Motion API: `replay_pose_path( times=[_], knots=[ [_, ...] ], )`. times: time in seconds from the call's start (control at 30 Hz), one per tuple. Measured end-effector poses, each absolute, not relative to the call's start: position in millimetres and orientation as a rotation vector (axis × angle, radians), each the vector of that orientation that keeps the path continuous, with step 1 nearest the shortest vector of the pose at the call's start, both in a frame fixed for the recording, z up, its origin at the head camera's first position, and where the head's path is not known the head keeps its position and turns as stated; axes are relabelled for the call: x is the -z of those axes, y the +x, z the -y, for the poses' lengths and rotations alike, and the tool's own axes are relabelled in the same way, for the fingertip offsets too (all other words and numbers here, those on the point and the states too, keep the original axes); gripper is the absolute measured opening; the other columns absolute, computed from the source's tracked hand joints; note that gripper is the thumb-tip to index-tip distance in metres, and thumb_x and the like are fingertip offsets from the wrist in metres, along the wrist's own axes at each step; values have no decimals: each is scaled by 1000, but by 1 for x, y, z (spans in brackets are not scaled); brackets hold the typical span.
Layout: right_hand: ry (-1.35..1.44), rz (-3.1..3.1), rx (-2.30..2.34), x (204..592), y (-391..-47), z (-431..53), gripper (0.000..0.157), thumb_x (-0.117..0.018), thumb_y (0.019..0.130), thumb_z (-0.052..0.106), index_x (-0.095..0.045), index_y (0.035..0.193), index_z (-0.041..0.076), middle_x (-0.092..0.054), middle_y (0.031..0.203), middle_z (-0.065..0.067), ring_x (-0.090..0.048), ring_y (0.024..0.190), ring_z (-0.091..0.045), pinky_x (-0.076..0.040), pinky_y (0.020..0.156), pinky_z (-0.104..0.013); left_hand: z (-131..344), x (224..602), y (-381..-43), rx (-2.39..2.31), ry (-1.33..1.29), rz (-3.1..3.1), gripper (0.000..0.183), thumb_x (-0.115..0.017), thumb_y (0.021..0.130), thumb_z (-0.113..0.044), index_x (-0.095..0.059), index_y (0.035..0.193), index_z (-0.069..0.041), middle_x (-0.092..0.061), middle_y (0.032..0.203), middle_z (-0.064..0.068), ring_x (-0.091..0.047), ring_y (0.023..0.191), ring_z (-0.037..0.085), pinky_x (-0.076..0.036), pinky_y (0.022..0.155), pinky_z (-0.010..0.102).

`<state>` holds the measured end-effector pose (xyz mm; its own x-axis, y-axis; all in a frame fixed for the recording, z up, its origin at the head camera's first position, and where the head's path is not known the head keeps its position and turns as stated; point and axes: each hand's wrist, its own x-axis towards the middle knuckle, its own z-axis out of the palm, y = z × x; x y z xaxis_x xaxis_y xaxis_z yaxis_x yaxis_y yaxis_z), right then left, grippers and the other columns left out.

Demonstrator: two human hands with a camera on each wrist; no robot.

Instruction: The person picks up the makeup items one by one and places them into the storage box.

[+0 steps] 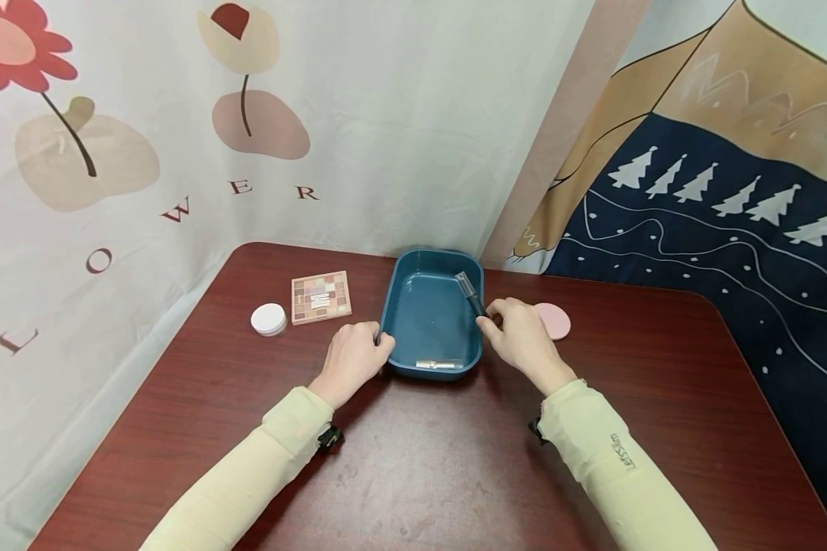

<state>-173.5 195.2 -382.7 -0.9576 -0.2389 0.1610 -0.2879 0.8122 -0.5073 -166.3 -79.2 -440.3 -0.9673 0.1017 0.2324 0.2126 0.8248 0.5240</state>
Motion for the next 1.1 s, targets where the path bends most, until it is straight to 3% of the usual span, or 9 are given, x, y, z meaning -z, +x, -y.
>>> replay_pose_path(
  times=[0.27, 0.5, 1.1],
  knots=[
    [460, 2908, -822, 384, -175, -191, 19, -68, 97, 13, -71, 105, -4, -68, 94, -17, -58, 77, -26, -48, 67, -38, 79, 440, -167, 858, -240, 2815, 36, -55, 83, -12, -31, 56, -17, -21, 58, -5, -26, 54, 15, -28, 49, 29],
    [501, 2907, -785, 386, -178, -187, 22, -69, 96, 14, -72, 108, -4, -70, 103, -21, -61, 83, -30, -52, 74, -44, 79, 440, -166, 814, -260, 2779, 37, -56, 83, -12, -33, 55, -17, -26, 53, -4, -37, 50, 19, -35, 49, 33],
    [564, 2901, -784, 386, -181, -181, 19, -70, 96, 14, -74, 106, -2, -71, 97, -17, -62, 80, -27, -53, 70, -41, 79, 441, -166, 826, -275, 2767, 38, -56, 84, -12, -32, 54, -17, -23, 54, -5, -32, 50, 17, -31, 49, 30]
  ],
)
